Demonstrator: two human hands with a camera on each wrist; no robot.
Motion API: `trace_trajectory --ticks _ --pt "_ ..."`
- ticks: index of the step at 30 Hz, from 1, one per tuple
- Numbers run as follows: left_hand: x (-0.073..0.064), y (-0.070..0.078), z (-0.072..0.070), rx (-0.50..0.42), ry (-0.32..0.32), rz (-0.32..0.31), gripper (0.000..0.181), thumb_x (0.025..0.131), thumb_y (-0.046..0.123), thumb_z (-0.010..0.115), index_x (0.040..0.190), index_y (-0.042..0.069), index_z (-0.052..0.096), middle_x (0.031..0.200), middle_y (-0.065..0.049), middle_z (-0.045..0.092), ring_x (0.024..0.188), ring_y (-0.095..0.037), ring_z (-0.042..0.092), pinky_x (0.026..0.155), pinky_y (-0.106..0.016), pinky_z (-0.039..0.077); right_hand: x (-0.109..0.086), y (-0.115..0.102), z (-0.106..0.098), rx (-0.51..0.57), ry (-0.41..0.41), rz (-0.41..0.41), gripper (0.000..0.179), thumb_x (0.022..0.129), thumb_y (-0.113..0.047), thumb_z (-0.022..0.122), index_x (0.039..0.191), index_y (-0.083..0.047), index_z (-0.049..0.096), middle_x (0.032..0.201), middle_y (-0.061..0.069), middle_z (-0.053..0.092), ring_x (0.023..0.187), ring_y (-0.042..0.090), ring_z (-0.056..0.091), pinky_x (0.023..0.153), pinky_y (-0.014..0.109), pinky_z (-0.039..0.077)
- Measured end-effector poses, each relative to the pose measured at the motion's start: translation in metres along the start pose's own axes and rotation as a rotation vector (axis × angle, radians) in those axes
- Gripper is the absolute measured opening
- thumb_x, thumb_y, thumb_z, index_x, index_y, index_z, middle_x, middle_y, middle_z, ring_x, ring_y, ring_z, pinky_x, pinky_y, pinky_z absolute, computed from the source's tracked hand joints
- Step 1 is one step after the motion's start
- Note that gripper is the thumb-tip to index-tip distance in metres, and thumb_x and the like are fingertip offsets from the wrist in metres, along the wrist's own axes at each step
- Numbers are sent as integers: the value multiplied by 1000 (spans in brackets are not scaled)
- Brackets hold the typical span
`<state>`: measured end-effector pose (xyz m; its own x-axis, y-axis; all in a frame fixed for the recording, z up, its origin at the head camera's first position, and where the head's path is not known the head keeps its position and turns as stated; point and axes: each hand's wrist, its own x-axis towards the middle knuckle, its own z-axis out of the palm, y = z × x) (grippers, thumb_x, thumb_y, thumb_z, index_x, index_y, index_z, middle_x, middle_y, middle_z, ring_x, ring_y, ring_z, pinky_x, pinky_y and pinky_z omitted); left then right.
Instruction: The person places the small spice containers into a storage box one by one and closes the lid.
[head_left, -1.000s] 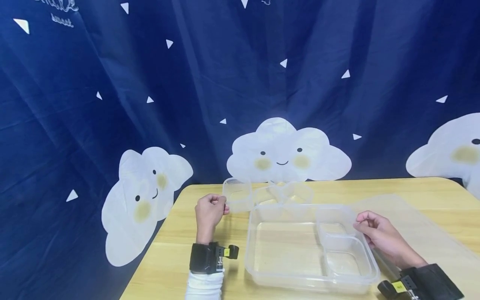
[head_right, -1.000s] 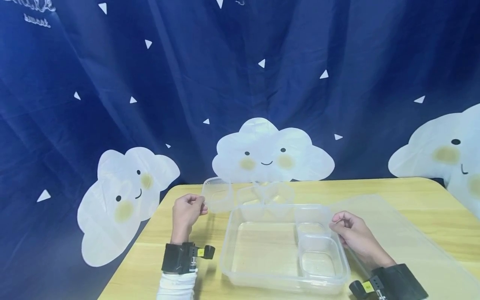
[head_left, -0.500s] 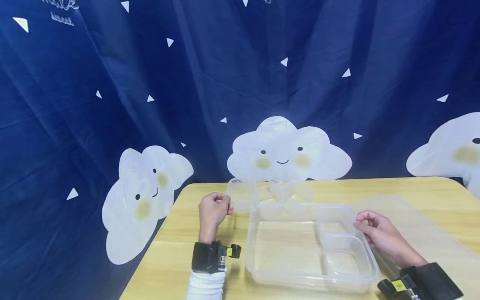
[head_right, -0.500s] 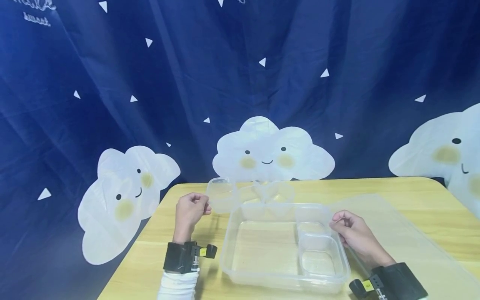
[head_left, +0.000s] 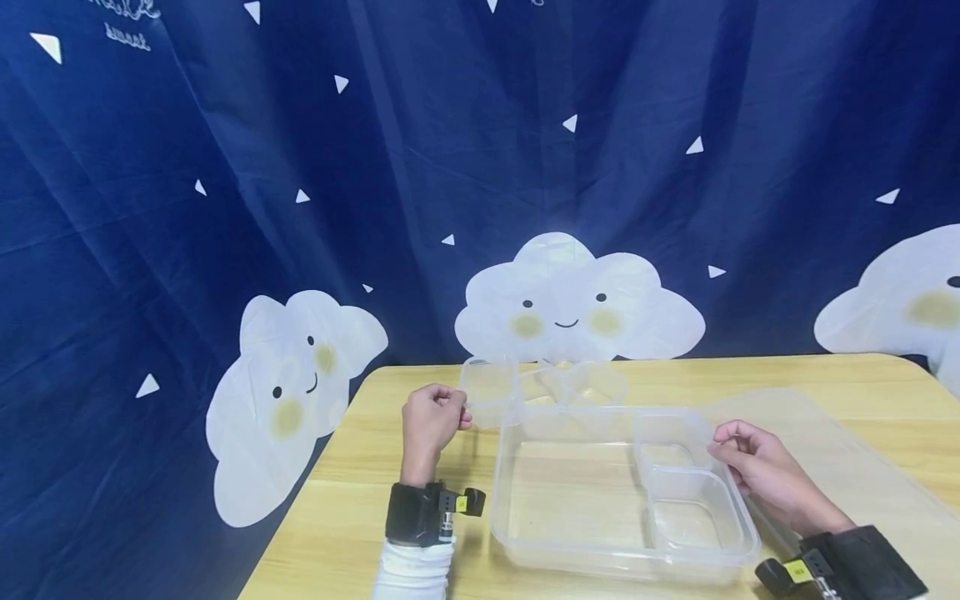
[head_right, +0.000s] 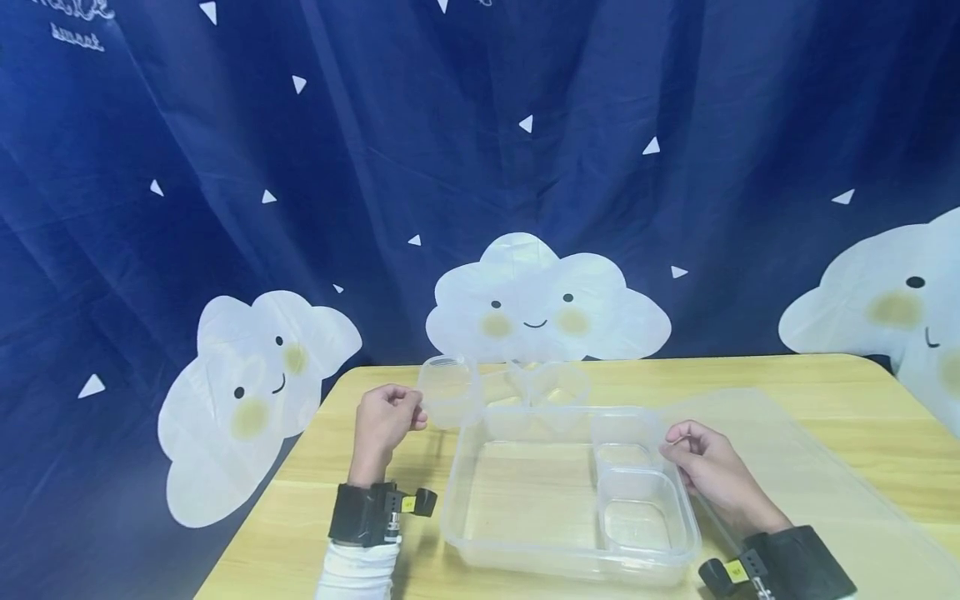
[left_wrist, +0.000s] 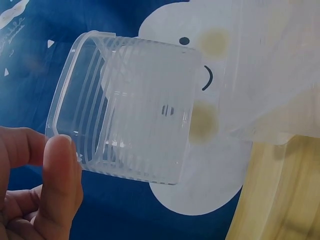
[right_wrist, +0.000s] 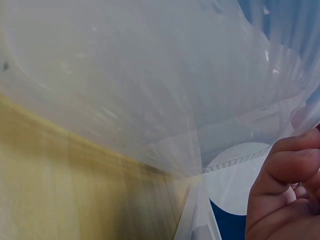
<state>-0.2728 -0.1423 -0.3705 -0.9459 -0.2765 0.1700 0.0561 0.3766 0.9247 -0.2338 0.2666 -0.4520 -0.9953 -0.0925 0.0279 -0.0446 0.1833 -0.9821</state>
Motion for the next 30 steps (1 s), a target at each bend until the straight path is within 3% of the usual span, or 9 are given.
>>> trace_trajectory --ticks 17,30 --pt "-4 5 4 30 -60 11 13 86 10 60 83 -1 67 63 -6 66 52 -17 66 57 -35 59 -1 1 -1 4 1 -33 11 98 -9 54 98 1 49 71 -3 41 53 9 41 43 24 39" --pt "-7 8 3 35 -128 -4 13 86 9 59 83 -2 66 62 -7 66 52 -17 66 54 -28 57 0 0 -1 -14 4 -34 11 98 -9 54 98 1 49 72 -3 43 53 9 42 44 24 40"
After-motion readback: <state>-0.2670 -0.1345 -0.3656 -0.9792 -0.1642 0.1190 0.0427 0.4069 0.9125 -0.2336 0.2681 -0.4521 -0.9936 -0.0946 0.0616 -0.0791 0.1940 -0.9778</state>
